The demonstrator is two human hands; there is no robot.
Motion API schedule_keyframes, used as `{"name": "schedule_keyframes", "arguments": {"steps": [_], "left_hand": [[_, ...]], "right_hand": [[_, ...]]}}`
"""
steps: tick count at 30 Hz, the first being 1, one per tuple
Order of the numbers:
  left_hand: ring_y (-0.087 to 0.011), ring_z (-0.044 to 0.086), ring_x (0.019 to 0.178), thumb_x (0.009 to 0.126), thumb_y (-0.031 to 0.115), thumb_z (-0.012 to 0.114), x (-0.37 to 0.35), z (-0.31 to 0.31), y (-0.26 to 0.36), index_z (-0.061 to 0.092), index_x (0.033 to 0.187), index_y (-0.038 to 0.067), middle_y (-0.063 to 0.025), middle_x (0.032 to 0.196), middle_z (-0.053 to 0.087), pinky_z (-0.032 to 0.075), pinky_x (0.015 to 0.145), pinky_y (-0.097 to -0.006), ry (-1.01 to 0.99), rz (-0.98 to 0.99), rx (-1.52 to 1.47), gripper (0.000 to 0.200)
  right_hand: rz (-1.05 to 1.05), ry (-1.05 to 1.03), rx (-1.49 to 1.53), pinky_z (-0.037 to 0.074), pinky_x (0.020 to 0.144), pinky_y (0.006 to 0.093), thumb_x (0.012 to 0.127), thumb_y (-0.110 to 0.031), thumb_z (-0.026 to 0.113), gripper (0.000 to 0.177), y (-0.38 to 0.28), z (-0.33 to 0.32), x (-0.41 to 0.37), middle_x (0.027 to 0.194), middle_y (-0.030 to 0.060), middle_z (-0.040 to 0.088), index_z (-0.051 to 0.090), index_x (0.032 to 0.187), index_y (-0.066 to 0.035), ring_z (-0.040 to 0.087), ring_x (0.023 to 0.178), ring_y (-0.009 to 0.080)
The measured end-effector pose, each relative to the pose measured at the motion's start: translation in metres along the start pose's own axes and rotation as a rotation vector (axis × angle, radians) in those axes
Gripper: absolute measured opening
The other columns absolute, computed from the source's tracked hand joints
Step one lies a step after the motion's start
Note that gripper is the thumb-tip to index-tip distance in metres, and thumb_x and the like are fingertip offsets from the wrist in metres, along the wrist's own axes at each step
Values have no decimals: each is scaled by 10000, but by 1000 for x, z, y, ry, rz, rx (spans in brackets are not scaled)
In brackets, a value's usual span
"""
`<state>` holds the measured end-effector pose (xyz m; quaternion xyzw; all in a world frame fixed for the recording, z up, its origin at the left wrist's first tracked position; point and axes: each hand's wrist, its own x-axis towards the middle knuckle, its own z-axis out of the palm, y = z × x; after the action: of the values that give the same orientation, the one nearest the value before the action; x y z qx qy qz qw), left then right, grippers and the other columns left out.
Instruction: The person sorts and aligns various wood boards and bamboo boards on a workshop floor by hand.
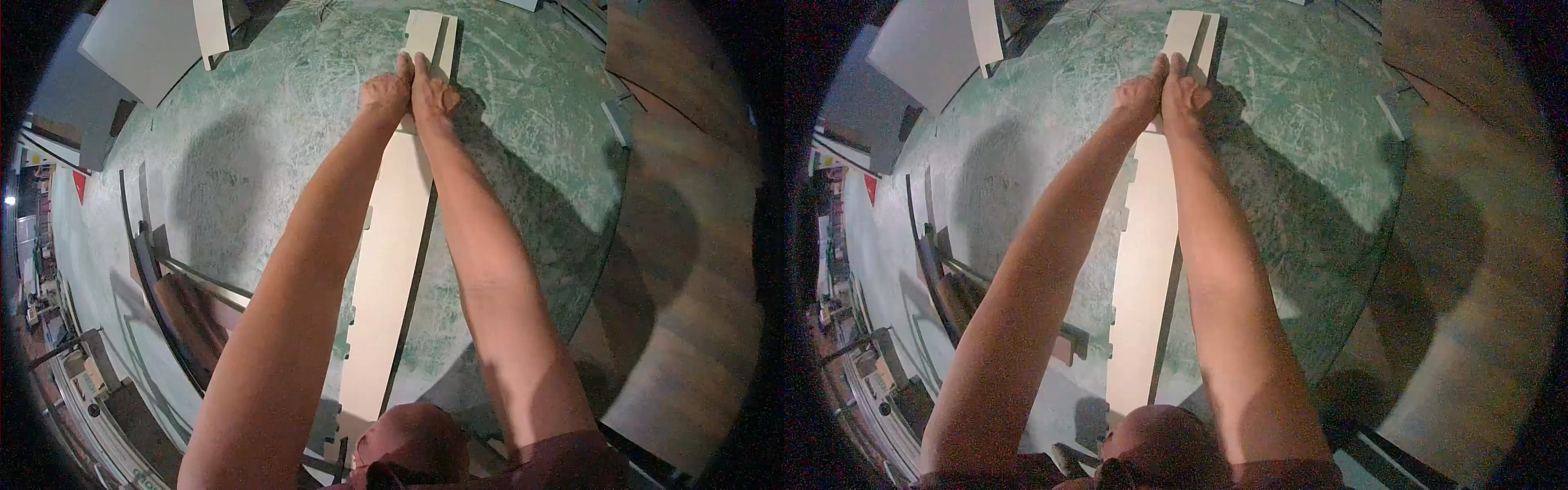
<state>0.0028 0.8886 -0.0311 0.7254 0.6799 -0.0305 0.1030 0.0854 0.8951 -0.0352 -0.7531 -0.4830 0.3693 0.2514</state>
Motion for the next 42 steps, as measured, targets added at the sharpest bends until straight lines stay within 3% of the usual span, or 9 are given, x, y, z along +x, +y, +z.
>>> {"name": "schedule_keyframes", "arguments": {"steps": [5, 9, 16, 21, 23, 25, 28, 35, 42], "left_hand": [[-266, 596, 923, 829, 205, 488, -27, -6, 0, 112, 1362, 146, -134, 1058, 585, 475, 733, -349, -54, -2, 98, 655], [-261, 597, 923, 814, 215, 522, -75, -6, 3, 101, 1366, 127, -135, 1037, 595, 480, 734, -342, -86, 2, 39, 700], [-260, 613, 873, 817, 214, 509, -186, 16, -1, 101, 1362, 78, -156, 999, 605, 486, 740, -336, -122, 30, -24, 694], [-195, 623, 594, 812, 184, 466, -353, 55, -16, 51, 1363, 40, -75, 716, 627, 483, 495, -343, -90, 126, -39, 705], [-212, 614, 563, 805, 160, 469, -444, 58, -22, 17, 1367, 47, -93, 707, 622, 468, 457, -347, -174, 152, -79, 730], [-208, 603, 533, 791, 154, 483, -532, 75, -38, -2, 1370, 64, -93, 699, 617, 471, 442, -323, -223, 192, -187, 761], [-237, 621, 603, 852, 207, 440, -609, 86, -45, -6, 1381, 128, -146, 847, 630, 468, 445, -348, -251, 174, -262, 696], [-267, 621, 668, 779, 101, 467, -520, 72, -23, 41, 1382, 150, -127, 837, 620, 499, 536, -368, -326, 110, -299, 740], [-261, 626, 589, 837, 184, 416, -344, 67, -11, 58, 1381, 194, -126, 704, 632, 500, 504, -368, -37, 139, -173, 652]], "right_hand": [[-141, 32, -197, 413, 776, 431, 907, -397, 265, 443, -4, -9, -38, 936, 236, 588, 417, 1229, -134, 563, 918, 331], [45, -58, -238, 394, 783, 463, 921, -325, 237, 412, 8, -8, -71, 915, 226, 594, 301, 1302, -183, 568, 904, 327], [-177, -109, -524, 430, 743, 427, 890, -184, 375, 485, 53, -10, -186, 814, 195, 613, 203, 1343, -155, 603, 780, 324], [-430, -54, -539, 450, 568, 449, 838, -70, 397, 604, 125, -14, -346, 662, 215, 577, 137, 1374, -171, 584, 606, 350], [-323, -229, -596, 441, 549, 462, 830, -52, 387, 621, 146, -20, -426, 633, 234, 558, 121, 1379, -170, 574, 586, 367], [-193, -489, -460, 470, 689, 449, 841, -91, 400, 575, 150, -37, -501, 895, 262, 582, 174, 1366, -156, 589, 781, 388], [-326, -365, -434, 426, 687, 507, 873, -182, 411, 595, 206, -12, -555, 780, 250, 560, 95, 1373, -249, 575, 733, 395], [-385, -160, -532, 403, 440, 485, 848, -129, 445, 595, 186, -20, -489, 550, 177, 559, 176, 1361, -263, 545, 462, 372], [-366, -12, -579, 451, 538, 465, 883, -174, 393, 486, 138, -14, -323, 653, 209, 586, 234, 1334, -258, 586, 592, 370]]}}
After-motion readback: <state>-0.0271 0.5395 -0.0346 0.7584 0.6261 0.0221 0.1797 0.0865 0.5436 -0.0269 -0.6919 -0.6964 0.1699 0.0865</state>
